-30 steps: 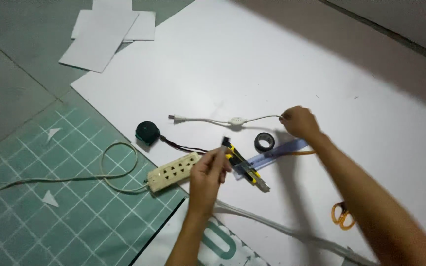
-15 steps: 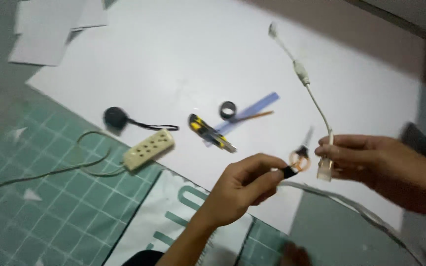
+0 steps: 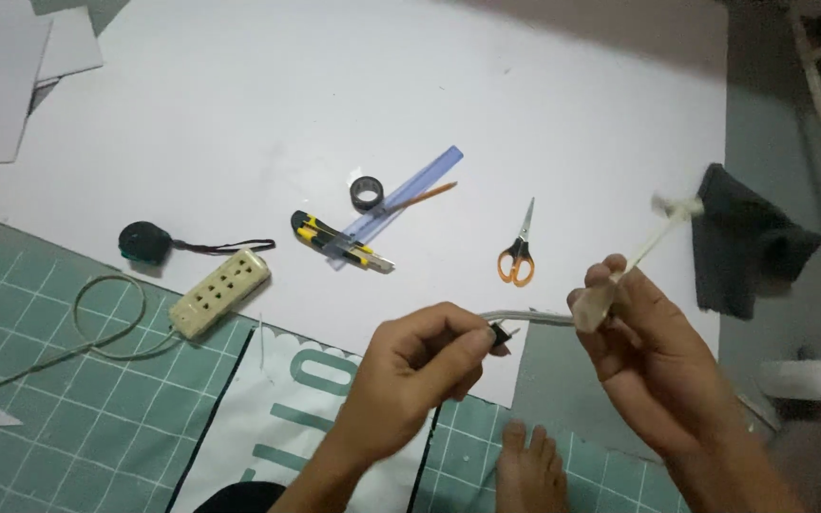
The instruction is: The person sits on the floor and wraps black electrical tape around the connector end of a white cable, pressing the tape in place, then cuts the tape with scissors. They then handle an LED strip light, attach its connector, and plug the cable into a power strip on the floor.
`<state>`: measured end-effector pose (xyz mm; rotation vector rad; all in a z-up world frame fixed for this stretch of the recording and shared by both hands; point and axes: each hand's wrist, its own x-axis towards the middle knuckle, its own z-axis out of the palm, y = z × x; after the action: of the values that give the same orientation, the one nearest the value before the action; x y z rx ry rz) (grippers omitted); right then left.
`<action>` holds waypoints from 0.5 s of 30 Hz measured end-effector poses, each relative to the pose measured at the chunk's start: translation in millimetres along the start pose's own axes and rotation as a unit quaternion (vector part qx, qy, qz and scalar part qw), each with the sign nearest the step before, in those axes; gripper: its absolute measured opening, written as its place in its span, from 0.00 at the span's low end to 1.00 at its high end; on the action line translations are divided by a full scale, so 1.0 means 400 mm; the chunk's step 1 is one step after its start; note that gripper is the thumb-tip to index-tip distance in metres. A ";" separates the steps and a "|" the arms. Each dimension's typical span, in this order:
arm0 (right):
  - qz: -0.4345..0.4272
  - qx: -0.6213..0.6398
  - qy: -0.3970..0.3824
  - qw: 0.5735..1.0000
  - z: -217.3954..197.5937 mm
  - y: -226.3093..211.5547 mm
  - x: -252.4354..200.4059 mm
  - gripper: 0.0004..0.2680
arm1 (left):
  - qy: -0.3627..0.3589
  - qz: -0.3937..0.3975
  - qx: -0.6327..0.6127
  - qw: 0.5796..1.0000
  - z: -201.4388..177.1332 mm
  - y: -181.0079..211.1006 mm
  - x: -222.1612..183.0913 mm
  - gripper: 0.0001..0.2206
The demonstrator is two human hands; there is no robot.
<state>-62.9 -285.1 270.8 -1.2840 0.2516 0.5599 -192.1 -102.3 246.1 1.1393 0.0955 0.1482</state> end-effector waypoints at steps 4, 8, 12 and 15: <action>-0.007 -0.051 0.066 0.997 0.014 -0.006 -0.051 0.11 | 0.053 0.049 0.143 0.987 0.074 0.027 -0.030 0.05; -0.042 -0.087 0.065 0.993 -0.024 0.011 -0.083 0.08 | 0.037 0.070 0.174 0.982 0.100 0.037 -0.043 0.05; -0.058 -0.117 0.061 0.990 -0.027 0.000 -0.100 0.09 | 0.037 0.081 0.188 0.978 0.107 0.036 -0.044 0.04; -0.046 -0.147 0.091 0.984 -0.020 -0.007 -0.108 0.08 | 0.039 0.051 0.168 0.984 0.106 0.027 -0.048 0.05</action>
<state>-96.6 -304.1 291.6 -1.6287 0.2650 0.4099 -205.2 -139.1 273.7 1.4767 0.1351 0.2764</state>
